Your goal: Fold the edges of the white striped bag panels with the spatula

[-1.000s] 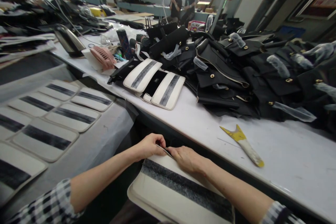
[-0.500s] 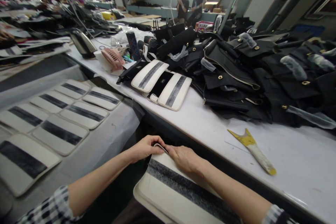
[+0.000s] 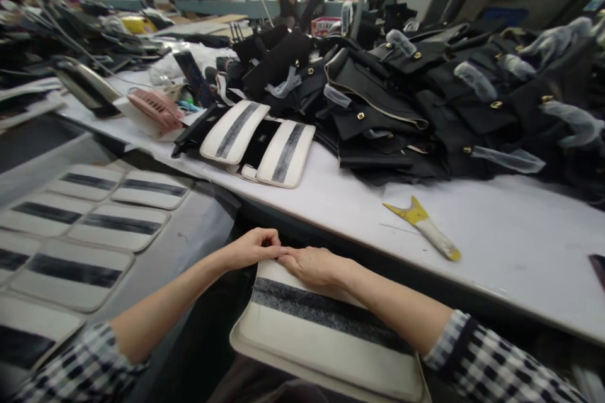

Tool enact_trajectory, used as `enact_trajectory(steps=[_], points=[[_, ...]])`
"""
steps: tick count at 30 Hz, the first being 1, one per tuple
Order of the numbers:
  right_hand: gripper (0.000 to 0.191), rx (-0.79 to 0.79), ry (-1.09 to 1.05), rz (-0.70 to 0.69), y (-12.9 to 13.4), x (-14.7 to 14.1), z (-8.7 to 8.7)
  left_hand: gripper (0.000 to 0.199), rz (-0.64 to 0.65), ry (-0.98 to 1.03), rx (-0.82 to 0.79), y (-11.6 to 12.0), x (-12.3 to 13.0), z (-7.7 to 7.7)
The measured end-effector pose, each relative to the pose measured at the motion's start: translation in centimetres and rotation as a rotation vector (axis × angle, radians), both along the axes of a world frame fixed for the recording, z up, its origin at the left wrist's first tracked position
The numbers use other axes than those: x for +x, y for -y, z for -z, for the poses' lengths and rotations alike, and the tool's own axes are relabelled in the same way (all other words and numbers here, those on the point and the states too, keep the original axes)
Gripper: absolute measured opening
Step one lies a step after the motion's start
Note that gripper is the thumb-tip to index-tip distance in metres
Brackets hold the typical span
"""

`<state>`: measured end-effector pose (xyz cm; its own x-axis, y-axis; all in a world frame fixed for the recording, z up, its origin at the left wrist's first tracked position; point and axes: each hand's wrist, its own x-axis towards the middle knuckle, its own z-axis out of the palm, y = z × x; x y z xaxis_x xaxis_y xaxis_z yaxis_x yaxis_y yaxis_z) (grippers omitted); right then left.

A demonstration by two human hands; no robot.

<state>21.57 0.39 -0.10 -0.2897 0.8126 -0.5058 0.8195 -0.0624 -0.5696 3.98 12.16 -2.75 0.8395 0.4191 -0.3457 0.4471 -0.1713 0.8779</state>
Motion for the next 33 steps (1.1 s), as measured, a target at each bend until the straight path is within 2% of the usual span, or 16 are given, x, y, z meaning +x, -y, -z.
enact_trajectory(steps=[3, 7, 11, 14, 18, 22, 24, 27, 29, 33], points=[[0.054, -0.078, -0.084, 0.066, 1.8, 2.4, -0.3, 0.038, 0.127, -0.051, -0.067, -0.8, 1.0, -0.2], [0.055, -0.135, -0.163, 0.128, 5.0, 6.0, -0.3, 0.035, 0.293, -0.151, -0.115, -1.8, 2.2, -1.4], [0.049, -0.214, -0.198, 0.15, 7.8, 9.3, -1.0, 0.034, 0.422, -0.262, -0.057, -2.6, 3.3, -2.2], [0.047, -0.261, -0.273, 0.189, 9.5, 11.9, -1.6, 0.034, 0.497, -0.295, -0.027, -3.2, 3.7, -2.1], [0.044, -0.338, -0.436, 0.304, 11.5, 14.8, -1.2, 0.041, 0.496, -0.327, -0.135, -3.7, 3.6, -1.5], [0.05, -0.567, -0.648, 0.528, 12.6, 16.2, -0.2, 0.051, 0.492, -0.436, -0.323, -3.8, 3.3, -1.4], [0.056, -0.637, -0.691, 0.589, 12.6, 16.5, 0.2, 0.054, 0.494, -0.44, -0.385, -3.7, 3.2, -1.4], [0.06, -0.628, -0.682, 0.537, 12.1, 16.8, 0.7, 0.052, 0.491, -0.432, -0.413, -3.8, 3.3, -1.3], [0.056, -0.584, -0.645, 0.485, 11.9, 16.8, 0.9, 0.05, 0.48, -0.437, -0.403, -3.9, 3.4, -1.1], [0.049, -0.497, -0.602, 0.475, 11.2, 16.0, 1.0, 0.048, 0.458, -0.438, -0.329, -3.7, 3.6, -0.7]])
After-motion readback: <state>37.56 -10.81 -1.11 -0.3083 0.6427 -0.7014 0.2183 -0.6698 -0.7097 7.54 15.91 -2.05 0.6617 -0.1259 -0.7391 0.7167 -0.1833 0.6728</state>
